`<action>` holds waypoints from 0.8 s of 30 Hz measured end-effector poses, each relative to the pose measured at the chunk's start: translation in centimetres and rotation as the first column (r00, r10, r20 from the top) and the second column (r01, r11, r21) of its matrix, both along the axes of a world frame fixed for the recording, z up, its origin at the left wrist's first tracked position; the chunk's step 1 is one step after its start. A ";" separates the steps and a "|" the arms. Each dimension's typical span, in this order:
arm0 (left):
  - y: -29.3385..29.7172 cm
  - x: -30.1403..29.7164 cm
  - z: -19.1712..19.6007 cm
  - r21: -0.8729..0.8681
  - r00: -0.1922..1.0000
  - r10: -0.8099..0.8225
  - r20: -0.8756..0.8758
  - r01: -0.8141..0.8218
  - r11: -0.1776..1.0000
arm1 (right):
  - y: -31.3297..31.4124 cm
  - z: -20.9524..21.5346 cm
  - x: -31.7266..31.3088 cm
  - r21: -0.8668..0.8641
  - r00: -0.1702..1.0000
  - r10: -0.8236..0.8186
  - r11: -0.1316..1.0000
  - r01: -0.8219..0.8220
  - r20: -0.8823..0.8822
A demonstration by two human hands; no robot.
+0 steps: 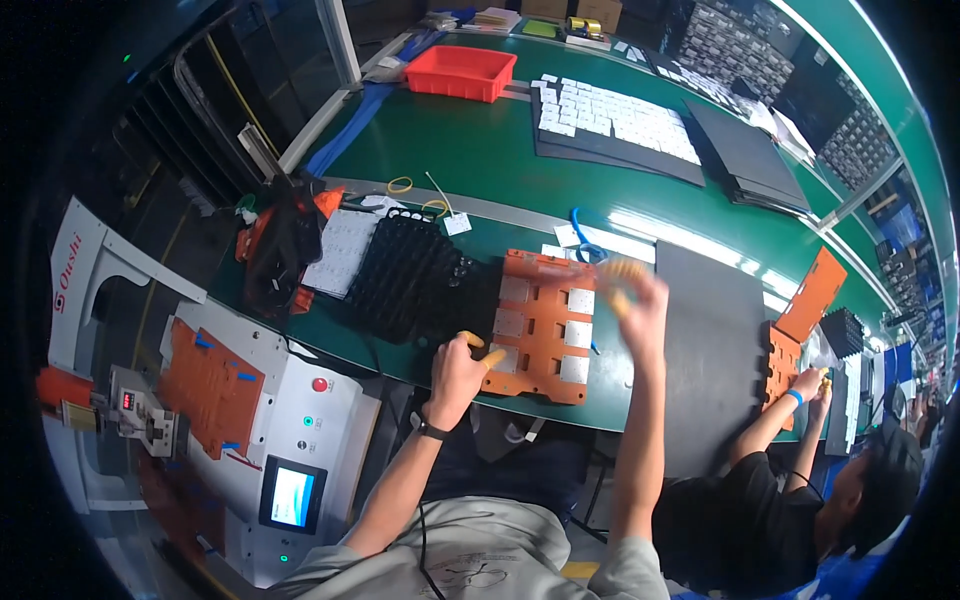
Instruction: Assembling small electronic components into plastic fixtures and using a testing machine to process them.
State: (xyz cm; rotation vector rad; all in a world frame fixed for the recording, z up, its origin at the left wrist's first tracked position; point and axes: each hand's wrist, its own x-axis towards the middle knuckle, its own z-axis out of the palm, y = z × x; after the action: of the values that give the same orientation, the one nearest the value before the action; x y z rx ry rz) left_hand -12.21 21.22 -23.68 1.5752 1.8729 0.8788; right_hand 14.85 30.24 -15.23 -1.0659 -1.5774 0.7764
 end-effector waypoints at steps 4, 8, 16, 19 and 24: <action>-2.7 -0.2 1.6 0.039 1.000 0.030 0.003 -0.030 0.999 | -10.4 -2.5 -1.5 0.042 0.894 -0.040 0.999 0.023 0.446; -5.4 -1.6 1.6 -0.025 0.991 -0.123 -0.056 0.122 0.992 | -14.4 -5.2 -2.1 0.033 0.831 -0.103 0.994 0.102 0.547; -5.3 -0.7 -0.4 0.053 0.973 -0.230 0.017 0.229 0.972 | -20.0 -8.0 -6.5 -0.213 0.919 -0.379 0.912 0.351 -0.109; -4.5 -1.2 -1.5 0.124 0.954 -0.268 0.134 0.252 0.960 | -20.8 -11.7 -7.3 -0.331 0.902 -0.221 0.939 0.094 -0.371; -5.5 -1.4 -2.9 0.192 0.964 -0.241 0.113 0.217 0.957 | -21.7 -11.9 -10.3 -0.691 0.836 -0.170 0.658 -0.298 -0.522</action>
State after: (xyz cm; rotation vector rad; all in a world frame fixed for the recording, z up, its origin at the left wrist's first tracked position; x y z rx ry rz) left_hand -13.60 15.75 -26.61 1.7503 1.5159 1.0420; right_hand 4.53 8.57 -27.18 -1.1945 -0.7582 1.7282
